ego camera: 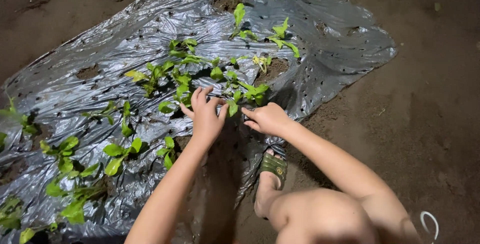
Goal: The person plants small green seedlings into holes in a black plastic sheet laid over the soil. They use their hands to place the plants into the soil and press the earth around the base of each seedling to secure them.
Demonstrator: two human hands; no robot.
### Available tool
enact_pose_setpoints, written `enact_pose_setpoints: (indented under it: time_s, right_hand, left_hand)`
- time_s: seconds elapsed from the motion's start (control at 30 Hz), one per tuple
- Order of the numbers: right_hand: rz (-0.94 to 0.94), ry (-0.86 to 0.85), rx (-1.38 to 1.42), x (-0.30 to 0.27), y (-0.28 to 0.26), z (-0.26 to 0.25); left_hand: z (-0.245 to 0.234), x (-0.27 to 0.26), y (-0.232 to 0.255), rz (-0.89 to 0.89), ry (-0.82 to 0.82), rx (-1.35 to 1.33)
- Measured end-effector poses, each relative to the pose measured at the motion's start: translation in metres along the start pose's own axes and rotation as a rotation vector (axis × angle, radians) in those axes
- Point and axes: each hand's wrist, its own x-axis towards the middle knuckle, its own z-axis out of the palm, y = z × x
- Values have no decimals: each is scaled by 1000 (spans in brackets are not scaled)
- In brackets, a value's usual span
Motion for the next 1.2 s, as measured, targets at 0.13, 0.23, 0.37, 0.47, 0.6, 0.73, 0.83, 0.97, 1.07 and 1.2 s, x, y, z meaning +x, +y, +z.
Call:
enact_pose_setpoints:
  time_s: [0.13,0.23,0.37,0.47,0.6,0.73,0.83,0.97,1.07,1.2]
  right_hand:
    - [-28,220,176,-3,32,-4]
    - [2,409,263,-3,74,0]
    - [117,577,167,-2,122,-24]
    - [202,467,139,1,137,-26]
    - [277,296,29,18,146,-13]
    - [280,311,18,24,144,-8]
    - [286,334,58,25,137,-1]
    - [360,362,357,6,91,-52]
    - [450,359,608,-1,81,-71]
    - [464,353,814,-2,80,-77]
  left_hand:
    - [-9,-2,10,21,-29,-40]
    - [-10,-1,11,61,-13,33]
    - [-18,10,24,112,24,36]
    - [-12,31,41,135,34,32]
    - [5,77,76,116,4,40]
    - [27,106,93,127,-89,12]
    - [32,115,98,156,-190,36]
    - [16,113,112,165,-332,22]
    - [26,111,106,156,-368,19]
    - [12,108,112,156,-414,-66]
